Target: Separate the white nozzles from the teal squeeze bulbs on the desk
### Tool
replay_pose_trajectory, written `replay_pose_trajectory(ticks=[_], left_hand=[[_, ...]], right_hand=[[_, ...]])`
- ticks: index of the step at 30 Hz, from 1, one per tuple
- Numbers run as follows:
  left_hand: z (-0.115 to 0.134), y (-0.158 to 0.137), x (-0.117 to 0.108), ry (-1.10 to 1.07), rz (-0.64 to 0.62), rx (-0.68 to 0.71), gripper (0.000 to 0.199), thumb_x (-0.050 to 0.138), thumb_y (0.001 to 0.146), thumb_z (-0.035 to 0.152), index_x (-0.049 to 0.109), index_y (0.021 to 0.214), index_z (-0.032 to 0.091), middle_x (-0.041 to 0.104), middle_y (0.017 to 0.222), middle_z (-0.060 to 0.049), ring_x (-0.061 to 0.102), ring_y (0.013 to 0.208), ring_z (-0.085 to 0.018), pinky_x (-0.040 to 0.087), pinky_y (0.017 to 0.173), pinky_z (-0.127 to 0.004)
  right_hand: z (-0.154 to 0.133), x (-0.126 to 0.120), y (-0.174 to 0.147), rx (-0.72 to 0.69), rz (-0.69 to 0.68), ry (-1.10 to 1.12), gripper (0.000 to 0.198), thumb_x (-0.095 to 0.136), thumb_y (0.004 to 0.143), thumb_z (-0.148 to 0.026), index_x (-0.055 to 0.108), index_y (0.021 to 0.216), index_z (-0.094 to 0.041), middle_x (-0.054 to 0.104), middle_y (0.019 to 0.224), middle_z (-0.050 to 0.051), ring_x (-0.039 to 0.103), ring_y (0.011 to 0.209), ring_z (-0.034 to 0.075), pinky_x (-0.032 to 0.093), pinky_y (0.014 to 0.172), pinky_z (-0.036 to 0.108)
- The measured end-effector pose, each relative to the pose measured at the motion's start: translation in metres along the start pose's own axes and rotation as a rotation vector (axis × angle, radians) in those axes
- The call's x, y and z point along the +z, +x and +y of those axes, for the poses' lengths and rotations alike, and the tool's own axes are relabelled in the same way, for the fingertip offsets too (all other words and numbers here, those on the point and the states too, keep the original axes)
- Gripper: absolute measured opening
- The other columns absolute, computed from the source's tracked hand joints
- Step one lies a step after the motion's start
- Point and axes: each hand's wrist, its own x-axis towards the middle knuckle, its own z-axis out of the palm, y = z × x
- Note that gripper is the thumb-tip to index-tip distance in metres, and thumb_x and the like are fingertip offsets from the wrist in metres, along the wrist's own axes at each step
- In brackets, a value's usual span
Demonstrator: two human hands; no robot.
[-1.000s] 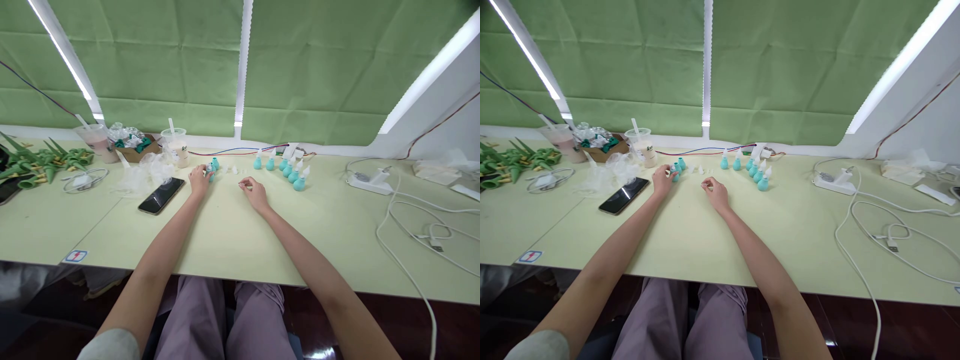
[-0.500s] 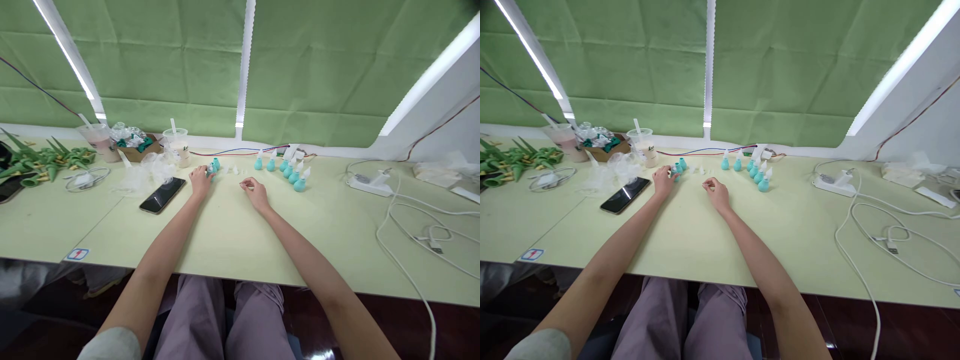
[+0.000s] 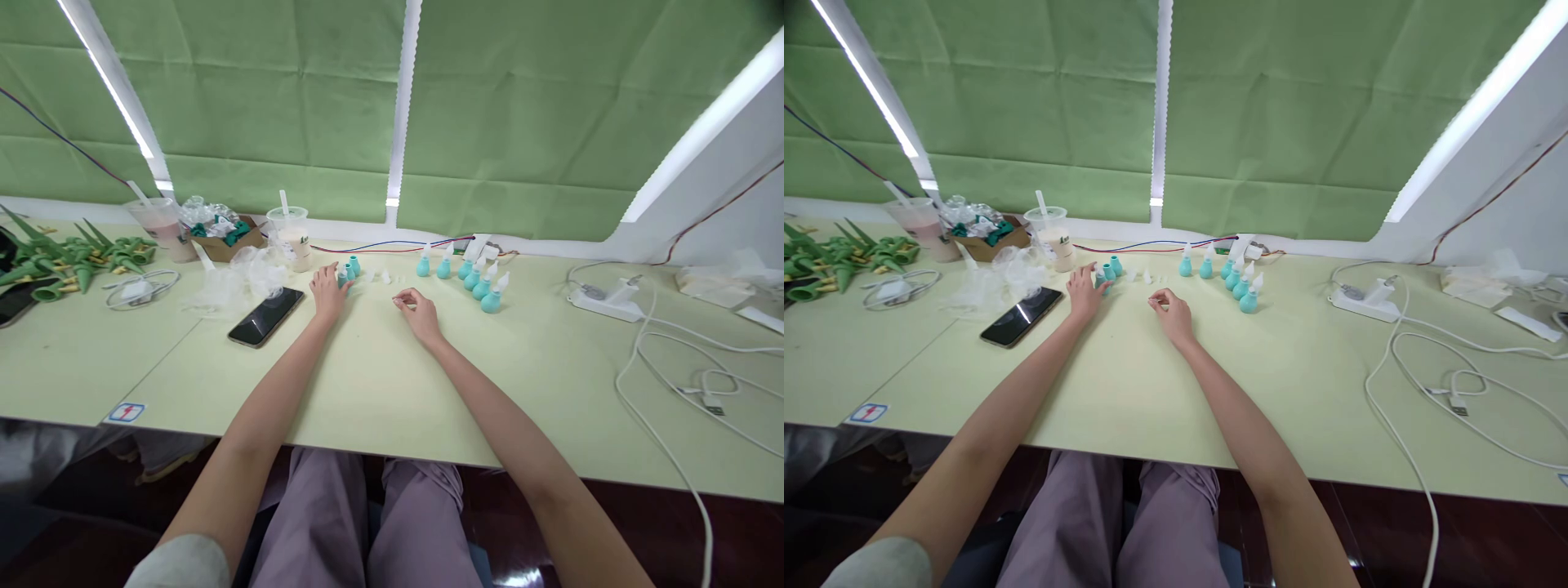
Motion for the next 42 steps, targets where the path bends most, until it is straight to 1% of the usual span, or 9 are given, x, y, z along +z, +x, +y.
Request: replay_pose_trajectory(ticks=[2, 4, 7, 10, 18, 21, 26, 35, 42], left_hand=[[0.007, -0.002, -0.008, -0.054, 0.155, 0.042, 0.051, 0.059, 0.08, 0.039, 0.045, 0.125, 0.02, 0.046, 0.127, -0.014, 0.044, 0.113, -0.027, 0.033, 0.092, -0.038], [0.017, -0.006, -0.016, -0.108, 0.228, 0.145, 0.047, 0.057, 0.081, 0.04, 0.047, 0.122, 0.02, 0.045, 0.128, -0.013, 0.044, 0.115, -0.024, 0.032, 0.095, -0.036], [0.039, -0.019, -0.019, -0.163, -0.015, 0.379, 0.026, 0.053, 0.085, 0.039, 0.059, 0.103, 0.021, 0.059, 0.109, -0.008, 0.051, 0.105, -0.021, 0.033, 0.092, -0.035], [0.059, -0.034, -0.013, -0.222, -0.297, 0.499, 0.023, 0.057, 0.082, 0.04, 0.063, 0.094, 0.021, 0.065, 0.094, -0.004, 0.057, 0.092, -0.02, 0.036, 0.086, -0.033], [0.065, -0.039, -0.007, -0.504, -0.415, 0.227, 0.022, 0.059, 0.078, 0.037, 0.07, 0.082, 0.019, 0.07, 0.084, -0.004, 0.059, 0.076, -0.018, 0.042, 0.074, -0.031], [0.063, -0.039, -0.004, -0.704, -0.538, 0.104, 0.024, 0.063, 0.073, 0.036, 0.072, 0.083, 0.017, 0.072, 0.085, -0.006, 0.062, 0.078, -0.02, 0.045, 0.074, -0.031], [0.061, -0.04, 0.001, -0.877, -0.569, -0.028, 0.026, 0.069, 0.065, 0.036, 0.073, 0.079, 0.015, 0.073, 0.083, -0.007, 0.065, 0.081, -0.023, 0.049, 0.076, -0.032], [0.061, -0.039, -0.005, -0.864, -0.511, -0.055, 0.032, 0.07, 0.065, 0.044, 0.073, 0.082, 0.017, 0.072, 0.085, -0.009, 0.066, 0.08, -0.024, 0.051, 0.078, -0.038], [0.063, -0.039, -0.006, -0.718, -0.473, 0.04, 0.031, 0.067, 0.069, 0.043, 0.073, 0.084, 0.017, 0.072, 0.085, -0.007, 0.061, 0.073, -0.019, 0.047, 0.07, -0.032]], right_hand=[[0.0, 0.0, 0.0, 0.01, 0.011, 0.032, 0.011, 0.057, 0.078, -0.036, 0.058, 0.081, -0.025, 0.07, 0.089, -0.001, 0.064, 0.082, 0.017, 0.046, 0.074, 0.03], [0.0, 0.0, 0.0, 0.028, 0.037, 0.085, 0.014, 0.058, 0.077, -0.039, 0.058, 0.083, -0.025, 0.07, 0.089, 0.0, 0.064, 0.082, 0.017, 0.046, 0.076, 0.031], [0.001, 0.0, 0.001, 0.053, 0.079, 0.214, 0.02, 0.059, 0.075, -0.043, 0.06, 0.083, -0.024, 0.07, 0.091, 0.001, 0.064, 0.084, 0.018, 0.047, 0.078, 0.031], [-0.002, 0.002, 0.001, 0.085, 0.106, 0.354, 0.024, 0.062, 0.072, -0.044, 0.061, 0.08, -0.022, 0.07, 0.087, 0.004, 0.064, 0.084, 0.019, 0.048, 0.077, 0.031], [-0.012, 0.006, -0.005, 0.042, 0.104, 0.399, 0.024, 0.065, 0.07, -0.044, 0.064, 0.078, -0.021, 0.07, 0.088, 0.004, 0.065, 0.082, 0.019, 0.048, 0.075, 0.031], [-0.012, 0.007, -0.005, 0.048, 0.112, 0.379, 0.025, 0.065, 0.07, -0.045, 0.063, 0.076, -0.021, 0.07, 0.088, 0.005, 0.064, 0.083, 0.02, 0.048, 0.071, 0.031], [-0.01, 0.006, -0.004, 0.022, 0.133, 0.267, 0.024, 0.064, 0.07, -0.045, 0.065, 0.072, -0.021, 0.068, 0.09, 0.004, 0.061, 0.078, 0.018, 0.047, 0.07, 0.03], [-0.013, 0.003, -0.004, 0.048, 0.096, 0.269, 0.027, 0.061, 0.072, -0.047, 0.071, 0.084, -0.024, 0.068, 0.095, 0.003, 0.06, 0.072, 0.016, 0.048, 0.068, 0.029], [-0.009, 0.003, -0.003, 0.075, 0.097, 0.302, 0.028, 0.064, 0.069, -0.046, 0.072, 0.084, -0.023, 0.069, 0.094, 0.004, 0.059, 0.061, 0.014, 0.049, 0.064, 0.029]])
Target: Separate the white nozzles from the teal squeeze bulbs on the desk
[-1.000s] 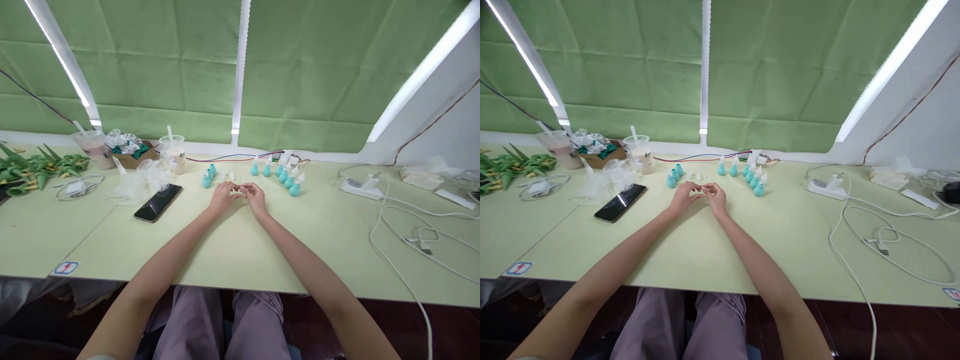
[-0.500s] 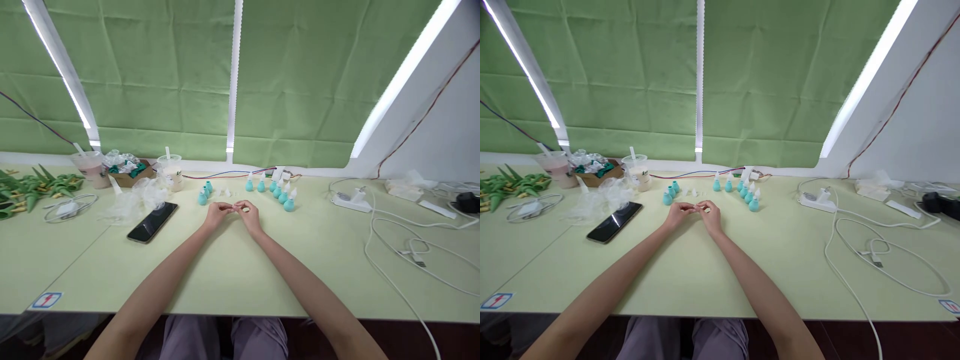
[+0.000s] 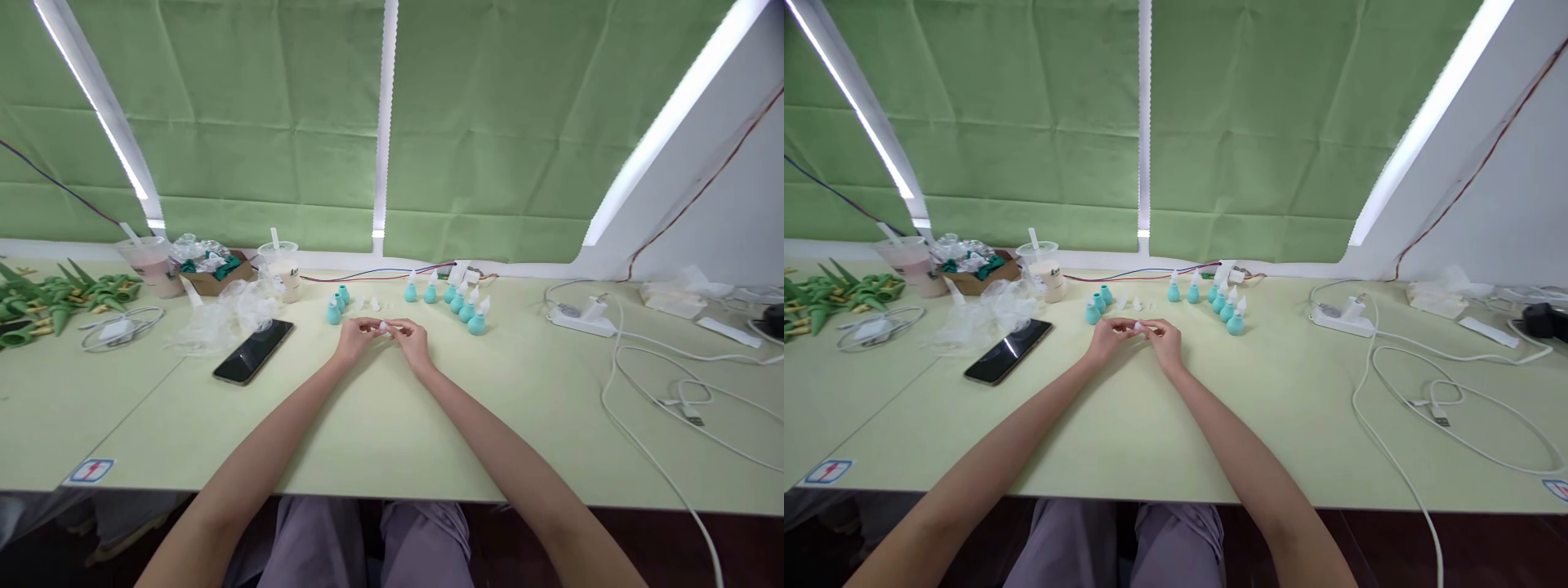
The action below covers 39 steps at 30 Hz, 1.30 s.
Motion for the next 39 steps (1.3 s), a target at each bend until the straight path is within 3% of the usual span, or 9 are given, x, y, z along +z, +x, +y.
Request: replay_pose_trajectory(ticks=[5, 12, 23, 29, 34, 39], left_hand=[[-0.003, 0.0, 0.002, 0.061, 0.039, 0.042, 0.029, 0.063, 0.073, 0.042, 0.074, 0.083, 0.017, 0.072, 0.086, -0.007, 0.058, 0.072, -0.018, 0.045, 0.069, -0.032], [-0.004, 0.001, 0.004, 0.161, 0.05, 0.081, 0.022, 0.062, 0.075, 0.037, 0.074, 0.083, 0.02, 0.072, 0.08, -0.005, 0.057, 0.07, -0.017, 0.044, 0.069, -0.03], [-0.009, 0.003, 0.006, 0.217, 0.045, 0.103, 0.021, 0.06, 0.076, 0.036, 0.074, 0.084, 0.021, 0.071, 0.077, -0.003, 0.055, 0.068, -0.016, 0.043, 0.066, -0.028], [-0.012, 0.003, 0.005, 0.224, 0.053, 0.133, 0.025, 0.059, 0.077, 0.039, 0.073, 0.085, 0.019, 0.07, 0.077, -0.004, 0.055, 0.069, -0.015, 0.043, 0.067, -0.027], [-0.012, 0.002, 0.005, 0.262, 0.034, 0.119, 0.023, 0.058, 0.078, 0.037, 0.073, 0.085, 0.021, 0.07, 0.077, -0.003, 0.055, 0.069, -0.016, 0.043, 0.067, -0.028], [-0.01, 0.001, 0.006, 0.314, 0.026, 0.141, 0.019, 0.057, 0.078, 0.029, 0.073, 0.086, 0.023, 0.07, 0.077, -0.002, 0.056, 0.07, -0.016, 0.043, 0.069, -0.029]], right_hand=[[0.0, -0.001, 0.001, -0.02, 0.027, 0.048, 0.024, 0.069, 0.064, -0.044, 0.072, 0.074, -0.022, 0.068, 0.093, 0.005, 0.063, 0.081, 0.017, 0.049, 0.073, 0.029], [-0.001, -0.005, 0.004, 0.16, -0.01, 0.152, 0.027, 0.074, 0.056, -0.042, 0.071, 0.072, -0.021, 0.07, 0.088, 0.004, 0.062, 0.084, 0.019, 0.049, 0.075, 0.031], [0.005, -0.005, 0.006, 0.137, 0.02, 0.113, 0.027, 0.074, 0.056, -0.042, 0.07, 0.072, -0.02, 0.071, 0.084, 0.004, 0.063, 0.083, 0.02, 0.049, 0.079, 0.032], [0.0, -0.002, 0.001, 0.071, -0.028, 0.056, 0.031, 0.068, 0.065, -0.042, 0.07, 0.089, -0.023, 0.069, 0.101, 0.005, 0.063, 0.089, 0.019, 0.05, 0.076, 0.032], [0.0, -0.001, -0.001, -0.018, 0.038, -0.054, 0.022, 0.068, 0.066, -0.043, 0.072, 0.074, -0.022, 0.07, 0.091, 0.005, 0.062, 0.093, 0.022, 0.049, 0.08, 0.034], [0.002, -0.003, 0.002, 0.065, 0.052, -0.017, 0.019, 0.071, 0.062, -0.04, 0.07, 0.066, -0.021, 0.071, 0.084, 0.003, 0.064, 0.087, 0.021, 0.046, 0.088, 0.036]])
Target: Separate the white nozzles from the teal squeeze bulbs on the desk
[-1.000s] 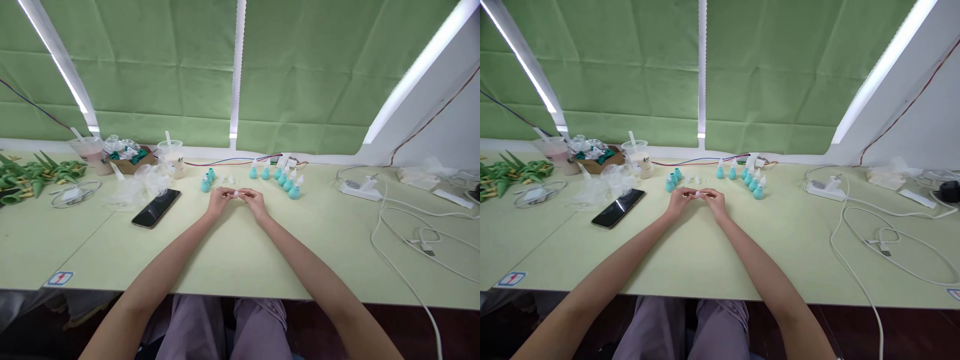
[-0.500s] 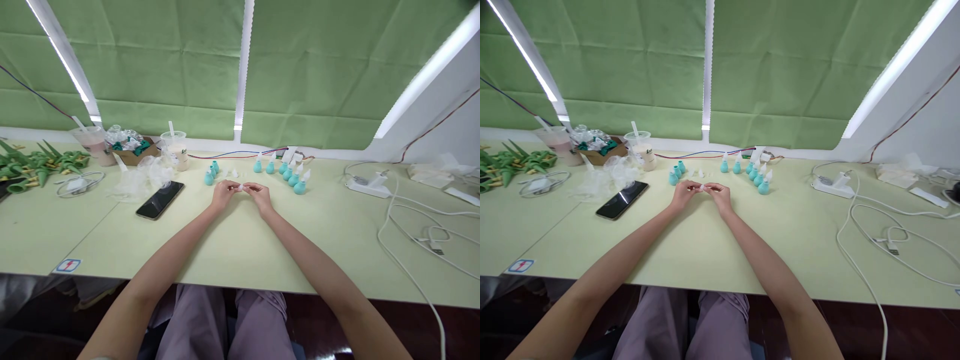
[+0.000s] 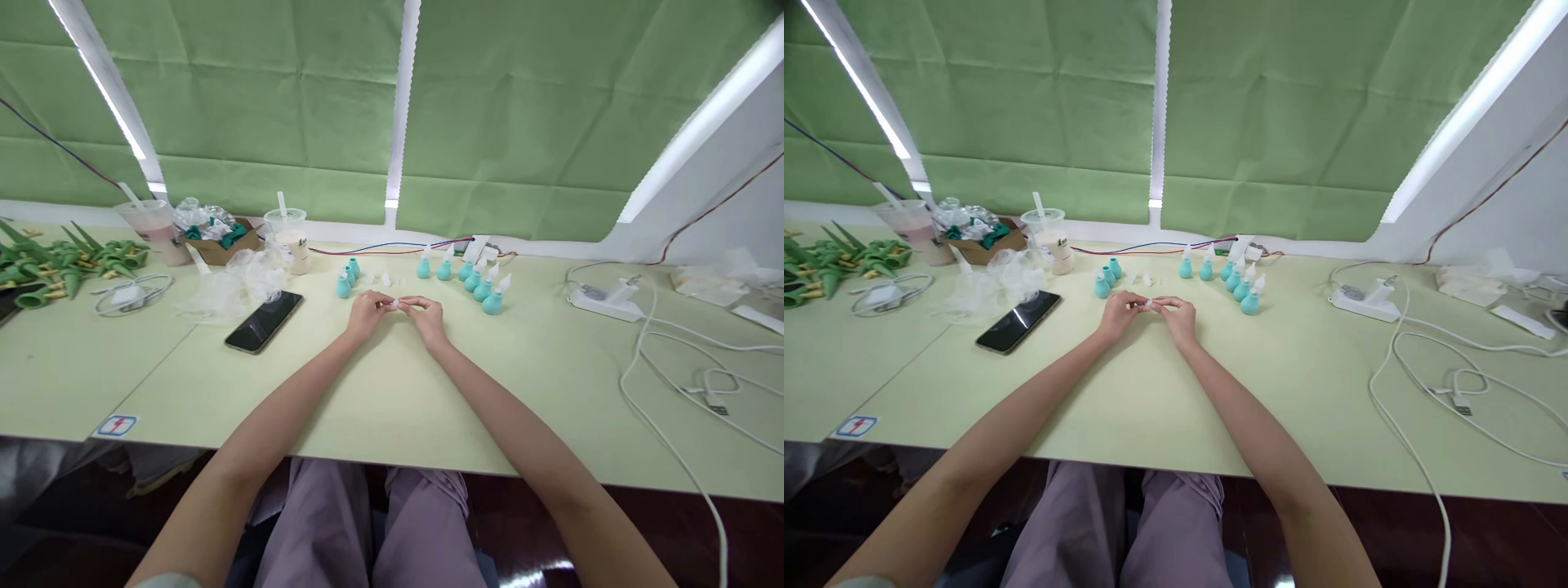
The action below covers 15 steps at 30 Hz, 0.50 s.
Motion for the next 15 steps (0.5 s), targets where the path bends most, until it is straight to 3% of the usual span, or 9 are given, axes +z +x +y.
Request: replay_pose_trajectory(ticks=[8, 15], left_hand=[[-0.0001, 0.0009, 0.0001, 0.045, -0.006, 0.021, 0.018, 0.058, 0.078, 0.027, 0.073, 0.085, 0.02, 0.07, 0.076, -0.003, 0.055, 0.069, -0.016, 0.041, 0.068, -0.029], [0.0028, -0.0004, -0.002, 0.148, -0.006, 0.112, 0.019, 0.053, 0.084, 0.023, 0.071, 0.086, 0.022, 0.07, 0.08, -0.003, 0.055, 0.074, -0.017, 0.039, 0.073, -0.031]], right_hand=[[0.0051, -0.0001, 0.0033, 0.052, 0.004, 0.058, 0.019, 0.074, 0.057, -0.037, 0.069, 0.064, -0.02, 0.071, 0.081, 0.005, 0.064, 0.083, 0.02, 0.048, 0.082, 0.034], [0.0069, 0.0, 0.0038, 0.096, -0.026, 0.126, 0.03, 0.073, 0.058, -0.04, 0.069, 0.08, -0.02, 0.07, 0.089, 0.004, 0.061, 0.079, 0.016, 0.048, 0.068, 0.027]])
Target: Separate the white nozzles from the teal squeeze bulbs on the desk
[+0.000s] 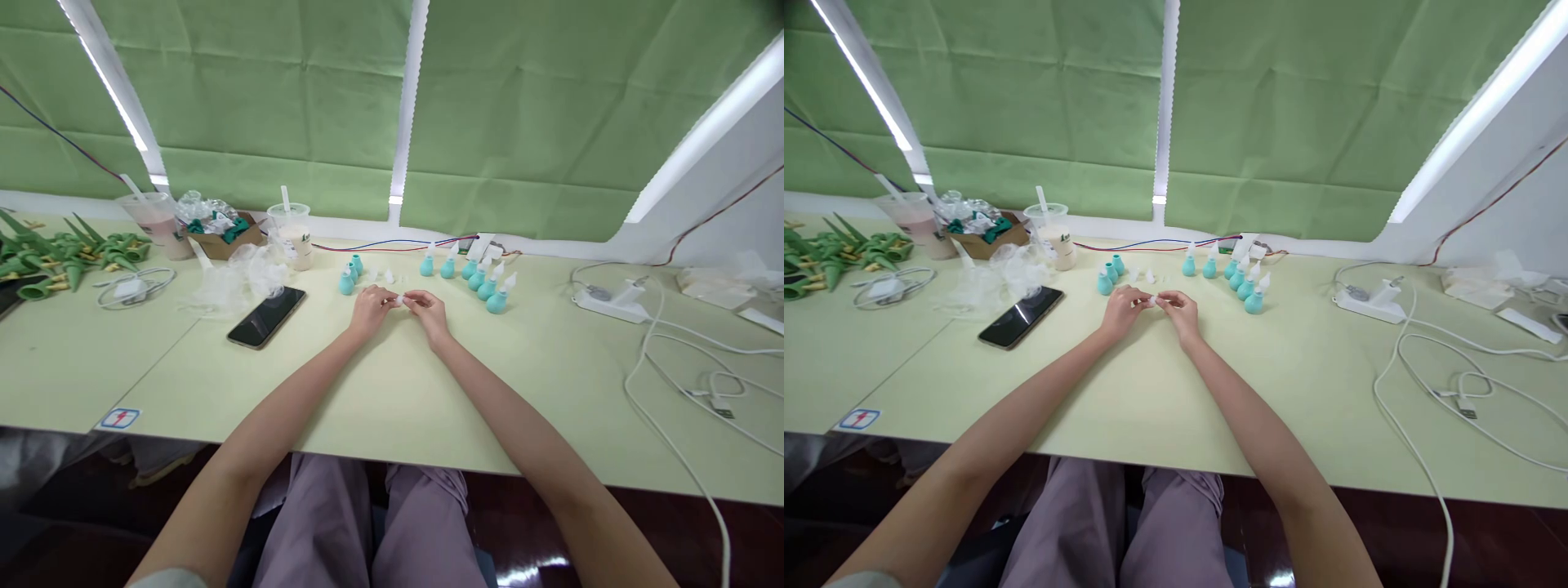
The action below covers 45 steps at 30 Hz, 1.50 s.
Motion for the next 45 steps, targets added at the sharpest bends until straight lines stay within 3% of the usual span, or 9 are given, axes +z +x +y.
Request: replay_pose_trajectory(ticks=[7, 15, 20, 24, 28, 31, 37, 45], left_hand=[[0.004, -0.003, -0.003, 0.158, 0.02, 0.051, 0.017, 0.053, 0.086, 0.025, 0.069, 0.088, 0.022, 0.069, 0.083, -0.002, 0.054, 0.082, -0.018, 0.036, 0.077, -0.032], [0.001, -0.003, -0.003, 0.271, -0.02, 0.105, 0.021, 0.051, 0.087, 0.028, 0.067, 0.101, 0.023, 0.067, 0.09, -0.004, 0.053, 0.09, -0.02, 0.035, 0.078, -0.034], [-0.007, 0.0, -0.006, 0.245, -0.014, -0.002, 0.018, 0.053, 0.086, 0.027, 0.068, 0.096, 0.023, 0.067, 0.091, -0.003, 0.053, 0.091, -0.02, 0.035, 0.078, -0.034], [-0.012, 0.001, -0.009, 0.206, -0.005, -0.078, 0.015, 0.056, 0.084, 0.028, 0.069, 0.09, 0.023, 0.068, 0.089, -0.003, 0.054, 0.091, -0.021, 0.034, 0.08, -0.035], [-0.014, 0.002, -0.01, 0.197, -0.022, -0.115, 0.015, 0.056, 0.084, 0.028, 0.069, 0.088, 0.023, 0.068, 0.089, -0.004, 0.053, 0.093, -0.023, 0.034, 0.081, -0.037], [-0.014, 0.002, -0.01, 0.195, -0.041, -0.12, 0.015, 0.056, 0.084, 0.028, 0.069, 0.089, 0.022, 0.068, 0.089, -0.005, 0.053, 0.094, -0.024, 0.034, 0.082, -0.038], [-0.016, 0.002, -0.008, 0.205, -0.051, -0.092, 0.016, 0.055, 0.084, 0.027, 0.069, 0.089, 0.022, 0.069, 0.089, -0.005, 0.053, 0.092, -0.023, 0.034, 0.08, -0.037], [-0.018, 0.001, -0.005, 0.228, -0.042, -0.077, 0.017, 0.055, 0.084, 0.027, 0.07, 0.089, 0.022, 0.069, 0.089, -0.004, 0.053, 0.092, -0.023, 0.034, 0.08, -0.038]], right_hand=[[-0.005, 0.0, -0.005, 0.113, -0.029, 0.012, 0.03, 0.071, 0.06, -0.044, 0.071, 0.078, -0.019, 0.07, 0.082, 0.004, 0.061, 0.079, 0.015, 0.047, 0.06, 0.023], [0.003, -0.003, 0.004, 0.113, 0.097, 0.114, 0.03, 0.069, 0.062, -0.04, 0.067, 0.082, -0.018, 0.069, 0.089, 0.005, 0.064, 0.078, 0.016, 0.05, 0.058, 0.023], [0.011, -0.007, 0.024, 0.01, 0.131, -0.255, 0.021, 0.06, 0.073, -0.033, 0.067, 0.086, -0.018, 0.07, 0.081, 0.004, 0.062, 0.064, 0.014, 0.048, 0.057, 0.026], [0.007, -0.005, 0.046, -0.243, 0.056, -0.816, 0.01, 0.059, 0.077, -0.023, 0.068, 0.082, -0.023, 0.071, 0.081, 0.002, 0.062, 0.074, 0.017, 0.045, 0.073, 0.031], [0.007, 0.006, 0.06, -0.345, -0.002, -1.161, 0.014, 0.055, 0.082, -0.022, 0.07, 0.079, -0.024, 0.07, 0.085, 0.005, 0.06, 0.083, 0.021, 0.041, 0.07, 0.031], [0.013, 0.015, 0.065, -0.367, -0.011, -1.242, 0.018, 0.052, 0.083, -0.02, 0.07, 0.08, -0.024, 0.069, 0.087, 0.006, 0.058, 0.085, 0.021, 0.039, 0.069, 0.031], [0.02, 0.019, 0.072, -0.36, 0.034, -1.224, 0.022, 0.052, 0.083, -0.018, 0.065, 0.099, -0.024, 0.07, 0.089, 0.006, 0.058, 0.088, 0.023, 0.037, 0.077, 0.034], [0.02, 0.018, 0.073, -0.385, 0.02, -1.238, 0.022, 0.052, 0.083, -0.016, 0.065, 0.099, -0.022, 0.07, 0.089, 0.006, 0.058, 0.09, 0.023, 0.03, 0.083, 0.037]])
